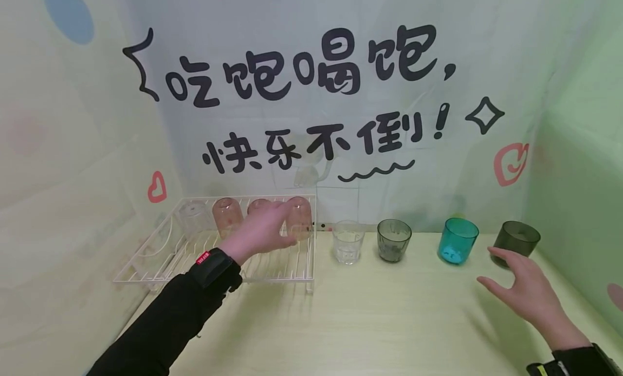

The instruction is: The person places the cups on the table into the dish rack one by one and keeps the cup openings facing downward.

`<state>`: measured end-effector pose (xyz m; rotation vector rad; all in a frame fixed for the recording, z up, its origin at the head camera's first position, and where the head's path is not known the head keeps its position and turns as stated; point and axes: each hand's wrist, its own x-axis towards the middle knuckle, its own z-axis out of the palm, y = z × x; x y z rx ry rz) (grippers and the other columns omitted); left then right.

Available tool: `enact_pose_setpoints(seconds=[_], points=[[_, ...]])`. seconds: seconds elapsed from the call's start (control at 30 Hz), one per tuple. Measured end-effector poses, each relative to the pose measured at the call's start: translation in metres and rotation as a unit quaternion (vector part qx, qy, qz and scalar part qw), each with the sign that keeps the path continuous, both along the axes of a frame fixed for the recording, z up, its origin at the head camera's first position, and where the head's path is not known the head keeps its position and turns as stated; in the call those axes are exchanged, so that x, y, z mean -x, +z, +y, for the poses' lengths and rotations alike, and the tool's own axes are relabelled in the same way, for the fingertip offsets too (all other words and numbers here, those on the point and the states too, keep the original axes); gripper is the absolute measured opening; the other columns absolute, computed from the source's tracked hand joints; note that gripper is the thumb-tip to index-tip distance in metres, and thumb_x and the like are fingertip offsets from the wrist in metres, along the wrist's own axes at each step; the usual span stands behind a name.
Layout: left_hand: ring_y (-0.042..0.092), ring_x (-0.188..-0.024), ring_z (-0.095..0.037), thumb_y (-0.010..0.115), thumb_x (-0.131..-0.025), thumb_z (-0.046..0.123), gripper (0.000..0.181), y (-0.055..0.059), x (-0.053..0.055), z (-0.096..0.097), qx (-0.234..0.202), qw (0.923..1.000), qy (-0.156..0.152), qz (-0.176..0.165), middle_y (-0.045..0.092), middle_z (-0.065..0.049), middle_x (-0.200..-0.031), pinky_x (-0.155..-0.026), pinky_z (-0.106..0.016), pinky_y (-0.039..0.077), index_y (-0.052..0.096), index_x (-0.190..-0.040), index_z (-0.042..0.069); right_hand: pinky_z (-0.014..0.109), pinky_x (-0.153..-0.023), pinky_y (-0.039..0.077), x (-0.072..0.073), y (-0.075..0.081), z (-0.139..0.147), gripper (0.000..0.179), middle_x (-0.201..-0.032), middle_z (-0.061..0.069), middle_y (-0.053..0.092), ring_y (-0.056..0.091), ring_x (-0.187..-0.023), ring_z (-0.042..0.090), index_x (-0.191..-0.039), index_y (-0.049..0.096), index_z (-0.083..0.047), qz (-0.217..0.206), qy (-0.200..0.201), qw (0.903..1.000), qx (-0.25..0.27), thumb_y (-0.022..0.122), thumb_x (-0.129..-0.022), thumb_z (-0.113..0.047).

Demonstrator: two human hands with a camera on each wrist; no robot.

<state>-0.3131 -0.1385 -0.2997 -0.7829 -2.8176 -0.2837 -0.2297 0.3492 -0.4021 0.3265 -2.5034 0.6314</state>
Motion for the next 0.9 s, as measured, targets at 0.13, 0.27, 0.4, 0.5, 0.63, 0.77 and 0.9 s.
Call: enact_pose_setpoints(seconds=[0.13, 0.27, 0.4, 0.5, 0.63, 0.77, 0.9], points=[[0.052, -0.100, -0.018, 0.073, -0.068, 0.039, 0.081, 0.000, -0.004, -0.002, -0.010, 0.9999, -0.004, -0.007, 0.055, -0.002, -0.112, -0.084, -0.035, 0.042, 0.036, -0.135, 0.015, 0.059, -0.083, 0.033, 0.003, 0.001, 0.006, 0.065, -0.118, 0.024, 0.048, 0.041, -0.105, 0.043, -0.123, 0.045, 0.000, 0.000, -0.002, 1.0000, -0.001, 0.072, -0.072, -0.031], [0.050, -0.105, -0.018, 0.073, -0.068, 0.041, 0.084, -0.001, -0.008, -0.004, -0.023, 0.9996, -0.010, -0.016, 0.053, -0.003, -0.118, -0.086, -0.035, 0.042, 0.033, -0.137, 0.017, 0.061, -0.084, 0.031, 0.006, 0.004, 0.012, 0.067, -0.119, 0.025, 0.047, 0.039, -0.107, 0.045, -0.124, 0.044, 0.000, -0.010, -0.007, 0.9999, -0.009, 0.071, -0.074, -0.033], [0.047, -0.111, -0.019, 0.073, -0.067, 0.044, 0.085, -0.002, -0.013, -0.007, -0.031, 0.9993, -0.009, -0.018, 0.050, -0.005, -0.124, -0.088, -0.036, 0.041, 0.033, -0.137, 0.017, 0.061, -0.083, 0.031, 0.009, 0.005, 0.019, 0.068, -0.119, 0.026, 0.046, 0.038, -0.107, 0.046, -0.125, 0.043, 0.001, -0.018, -0.014, 0.9995, -0.019, 0.070, -0.074, -0.035], [0.048, -0.107, -0.019, 0.073, -0.066, 0.047, 0.087, -0.001, -0.018, -0.008, -0.034, 0.9992, -0.002, -0.022, 0.047, -0.006, -0.125, -0.082, -0.035, 0.044, 0.033, -0.137, 0.017, 0.060, -0.082, 0.031, 0.011, 0.006, 0.024, 0.067, -0.119, 0.027, 0.046, 0.038, -0.106, 0.047, -0.124, 0.043, 0.001, -0.019, -0.018, 0.9993, -0.026, 0.070, -0.074, -0.034], [0.049, -0.104, -0.019, 0.073, -0.064, 0.050, 0.092, -0.002, -0.026, -0.010, -0.039, 0.9988, 0.007, -0.030, 0.044, -0.008, -0.127, -0.077, -0.034, 0.046, 0.030, -0.138, 0.018, 0.061, -0.083, 0.031, 0.014, 0.007, 0.029, 0.067, -0.118, 0.028, 0.046, 0.038, -0.105, 0.048, -0.124, 0.043, 0.002, -0.020, -0.022, 0.9991, -0.030, 0.070, -0.074, -0.034], [0.048, -0.103, -0.019, 0.074, -0.062, 0.052, 0.093, -0.005, -0.031, -0.012, -0.036, 0.9991, 0.008, -0.020, 0.042, -0.008, -0.127, -0.076, -0.033, 0.046, 0.032, -0.137, 0.016, 0.062, -0.083, 0.029, 0.017, 0.007, 0.033, 0.067, -0.118, 0.030, 0.045, 0.037, -0.104, 0.049, -0.123, 0.043, 0.003, -0.020, -0.022, 0.9991, -0.031, 0.071, -0.073, -0.033], [0.047, -0.098, -0.018, 0.074, -0.060, 0.053, 0.092, -0.010, -0.035, -0.014, -0.040, 0.9992, 0.004, -0.007, 0.041, -0.009, -0.125, -0.075, -0.032, 0.046, 0.035, -0.133, 0.014, 0.062, -0.084, 0.028, 0.020, 0.005, 0.037, 0.067, -0.117, 0.030, 0.045, 0.037, -0.104, 0.050, -0.122, 0.043, 0.004, -0.019, -0.023, 0.9990, -0.032, 0.072, -0.072, -0.032]])
